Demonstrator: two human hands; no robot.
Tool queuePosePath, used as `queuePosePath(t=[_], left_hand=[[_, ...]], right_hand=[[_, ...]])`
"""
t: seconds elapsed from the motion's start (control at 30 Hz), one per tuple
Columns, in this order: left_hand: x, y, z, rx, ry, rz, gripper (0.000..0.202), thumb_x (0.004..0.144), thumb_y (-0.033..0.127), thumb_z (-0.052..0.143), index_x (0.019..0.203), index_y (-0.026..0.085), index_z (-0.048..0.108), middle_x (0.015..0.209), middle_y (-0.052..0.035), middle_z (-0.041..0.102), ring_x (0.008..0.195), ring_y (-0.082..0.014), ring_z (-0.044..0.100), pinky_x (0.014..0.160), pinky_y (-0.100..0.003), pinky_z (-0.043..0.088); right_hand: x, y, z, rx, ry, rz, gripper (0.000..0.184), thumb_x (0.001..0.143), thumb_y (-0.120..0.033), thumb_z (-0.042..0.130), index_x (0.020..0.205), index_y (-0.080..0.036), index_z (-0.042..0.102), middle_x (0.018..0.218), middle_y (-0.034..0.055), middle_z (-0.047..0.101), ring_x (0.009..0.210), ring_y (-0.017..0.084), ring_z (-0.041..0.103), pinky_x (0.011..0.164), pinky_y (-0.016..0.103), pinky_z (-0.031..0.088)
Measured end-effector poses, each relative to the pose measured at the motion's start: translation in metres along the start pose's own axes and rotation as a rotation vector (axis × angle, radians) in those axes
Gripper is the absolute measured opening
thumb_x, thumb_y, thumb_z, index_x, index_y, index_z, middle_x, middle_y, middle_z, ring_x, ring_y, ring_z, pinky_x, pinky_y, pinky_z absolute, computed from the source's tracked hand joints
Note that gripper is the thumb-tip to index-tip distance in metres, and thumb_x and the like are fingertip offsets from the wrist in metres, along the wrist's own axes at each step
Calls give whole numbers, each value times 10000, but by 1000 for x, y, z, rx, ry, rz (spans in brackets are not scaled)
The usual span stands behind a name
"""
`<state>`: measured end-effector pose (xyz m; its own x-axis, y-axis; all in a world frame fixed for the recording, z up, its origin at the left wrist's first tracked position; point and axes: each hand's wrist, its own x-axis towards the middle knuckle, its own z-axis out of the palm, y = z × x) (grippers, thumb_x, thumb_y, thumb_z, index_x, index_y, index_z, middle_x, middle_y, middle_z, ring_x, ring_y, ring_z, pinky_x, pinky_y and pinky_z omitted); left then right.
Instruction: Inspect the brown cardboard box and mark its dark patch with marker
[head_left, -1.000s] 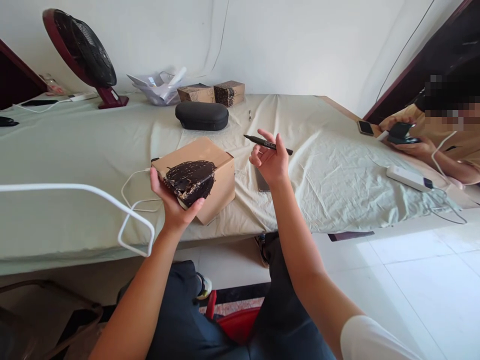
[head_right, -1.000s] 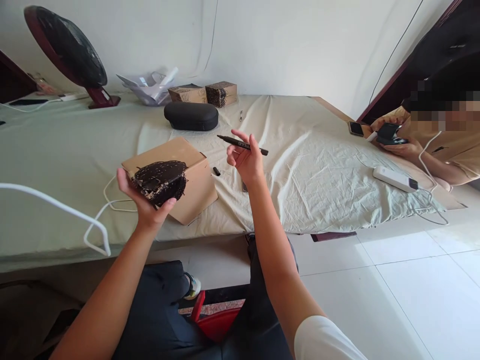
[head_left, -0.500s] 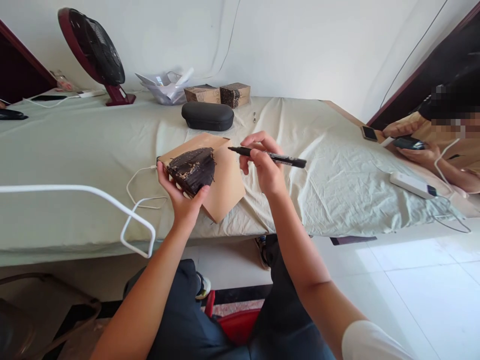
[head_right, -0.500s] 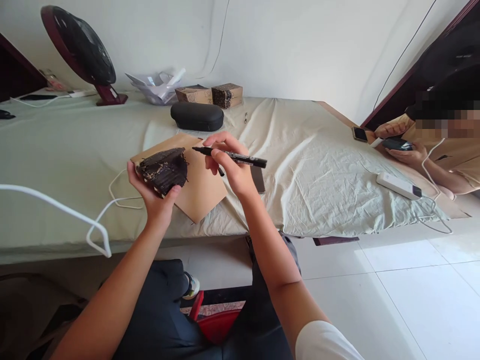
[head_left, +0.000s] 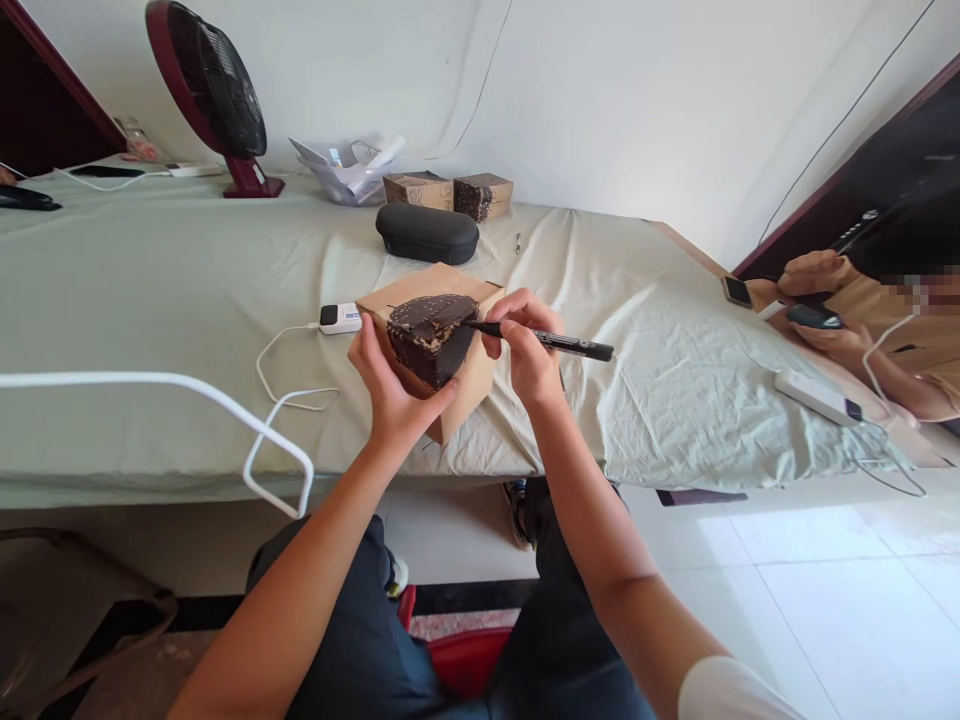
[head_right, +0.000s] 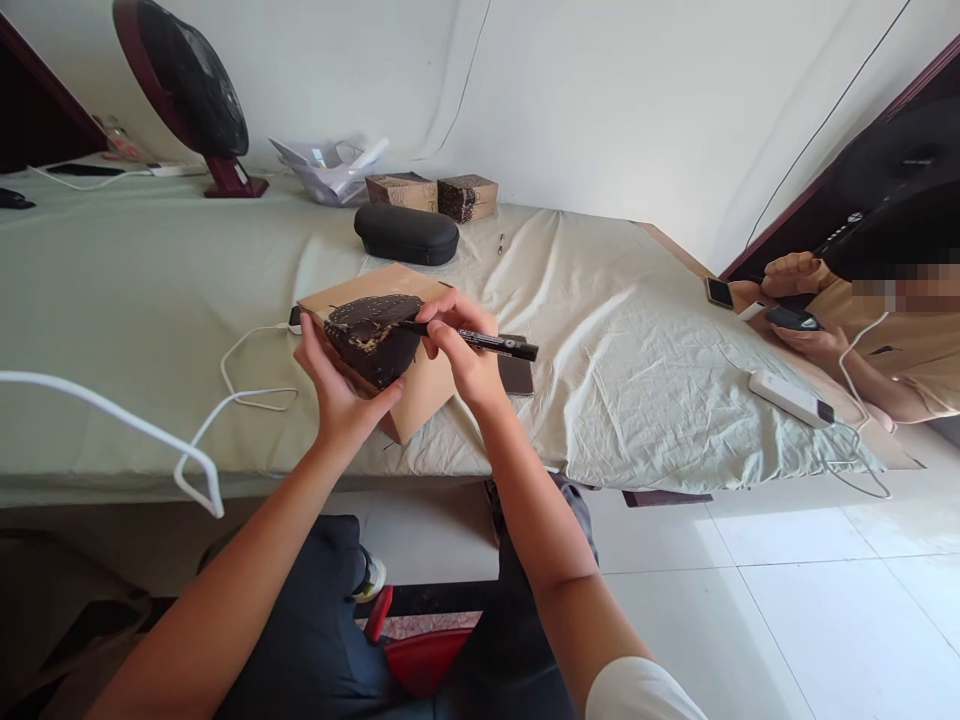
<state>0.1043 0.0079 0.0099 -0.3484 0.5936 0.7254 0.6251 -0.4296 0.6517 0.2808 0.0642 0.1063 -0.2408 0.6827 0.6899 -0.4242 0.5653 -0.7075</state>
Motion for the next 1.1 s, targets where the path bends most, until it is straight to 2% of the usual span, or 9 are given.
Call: queuePosePath(t=[0.1,0.2,0.33,0.47,0.53,0.7,0.8,0.93,1.1], left_hand=[[-2,9,-8,193,85,123,1348,631,515,970,1705,264,195,1653,-227,258,1596,-508,251,1308,-695,229],[-3,16,-11,302,129,174,1294,637,553,971,1671,256,251,1640,-243,265,1565,-520,290,1276,-702,254],[-3,23,-9,336,183,219,1191,669,597,954,1623,243,336,1610,-251,331,1534,-507,366,1245,-698,300],[-1,29,-6,328,208,247,1055,710,495,947,1572,241,396,1595,-255,361,1522,-494,400,1221,-702,336],[-1,30,-6,293,180,282,1043,681,420,950,1553,252,404,1597,-245,360,1516,-490,405,1215,-698,354],[0,25,-12,140,34,409,1119,564,285,923,1524,289,347,1612,-210,328,1508,-467,406,1209,-639,411],[-1,17,-14,96,-14,453,1155,522,349,954,1492,308,330,1603,-201,319,1484,-472,420,1206,-643,409],[-5,9,-16,81,-89,451,1163,490,462,998,1419,333,310,1621,-191,271,1500,-484,398,1214,-650,395],[-5,9,-18,21,-89,501,1171,516,456,1009,1460,328,328,1622,-195,276,1499,-478,380,1209,-648,396]], right_hand=[[-1,-13,3,-83,-34,-12,197,946,-424,659,896,-233,651,599,-78,489,505,110,420,536,270,373],[-2,-30,9,-198,-72,-69,84,912,-313,597,872,-239,598,627,-76,480,518,104,402,533,264,380],[-6,-41,18,-421,-117,-294,47,818,-198,571,827,-241,555,692,-60,545,561,99,466,561,266,430],[-9,-34,23,-484,-164,-417,88,790,-184,582,831,-244,533,717,-58,569,552,97,444,547,270,414],[-10,-29,23,-454,-132,-395,96,795,-181,592,833,-245,531,715,-63,552,553,99,434,547,272,401],[-9,-23,15,-349,111,-194,109,832,-260,586,773,-274,496,669,-47,438,580,151,437,576,324,407],[-6,-25,12,-308,195,-59,144,807,-281,588,721,-284,473,644,-34,398,586,171,397,570,344,379],[-2,-29,13,-261,221,21,142,773,-274,583,687,-278,470,602,-39,368,565,161,328,540,332,310],[-1,-29,13,-332,250,60,258,863,-345,615,671,-272,460,639,-13,392,606,172,362,562,332,367]])
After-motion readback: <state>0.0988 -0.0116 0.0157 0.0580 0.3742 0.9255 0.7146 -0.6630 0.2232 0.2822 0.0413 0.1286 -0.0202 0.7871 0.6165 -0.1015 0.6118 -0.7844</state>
